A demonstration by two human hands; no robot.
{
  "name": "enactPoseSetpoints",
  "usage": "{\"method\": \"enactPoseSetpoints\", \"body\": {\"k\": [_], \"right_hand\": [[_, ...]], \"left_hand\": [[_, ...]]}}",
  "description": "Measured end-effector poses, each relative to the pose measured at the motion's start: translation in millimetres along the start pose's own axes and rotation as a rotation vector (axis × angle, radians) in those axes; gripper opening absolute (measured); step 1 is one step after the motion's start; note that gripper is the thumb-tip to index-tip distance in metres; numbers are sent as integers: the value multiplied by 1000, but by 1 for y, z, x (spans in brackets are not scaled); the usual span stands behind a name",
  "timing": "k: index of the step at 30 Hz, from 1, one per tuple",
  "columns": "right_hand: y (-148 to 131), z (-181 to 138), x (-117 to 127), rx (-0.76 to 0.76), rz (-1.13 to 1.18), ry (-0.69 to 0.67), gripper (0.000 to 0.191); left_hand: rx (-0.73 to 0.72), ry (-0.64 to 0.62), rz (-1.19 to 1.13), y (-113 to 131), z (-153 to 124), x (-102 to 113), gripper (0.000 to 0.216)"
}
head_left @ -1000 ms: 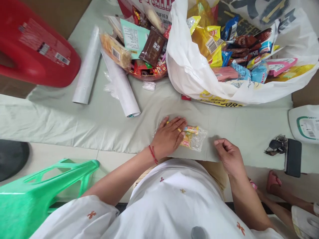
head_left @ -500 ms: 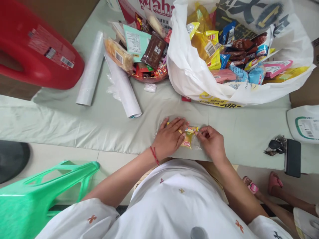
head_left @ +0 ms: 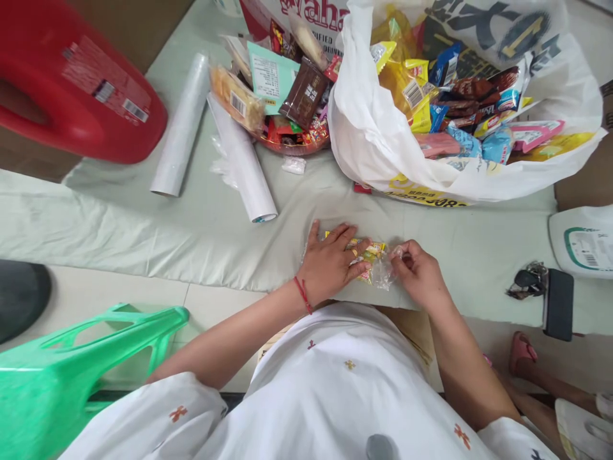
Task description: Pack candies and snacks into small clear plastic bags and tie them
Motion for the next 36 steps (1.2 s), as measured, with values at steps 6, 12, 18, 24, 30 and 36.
{"method": "enactPoseSetpoints", "body": {"k": [6,12,18,24,30,36], "right_hand": [[-7,-4,-15,-186,216,19,37],[-32,-7,-41,18,50,203,21],[-43,-32,-58,330,-387,186,47],[-34,-49,-61,488,-622,104,57],[-19,-34,-71,518,-598,87,55],[-17,-30,-30,500,-175,37,61]], "left_hand": [[23,10,20,4,-1,-3,50],[47,18,14,9,-3,-6,48],[83,23,-85,7,-5,-12,48],[-46,-164,-371,-15,-2,15,73],[-189,-144,-354,-23,3,25,53],[-153,-95,-200,-20,2,6,53]]}}
Point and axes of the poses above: each hand's wrist, its own z-axis towards the middle knuckle, its own x-axis out of the back of the hand, y = z × x, the point moved 1 cm from there along z, towards the middle knuckle, and after that the axes turned 2 degrees about y, right-handed, at the moved point
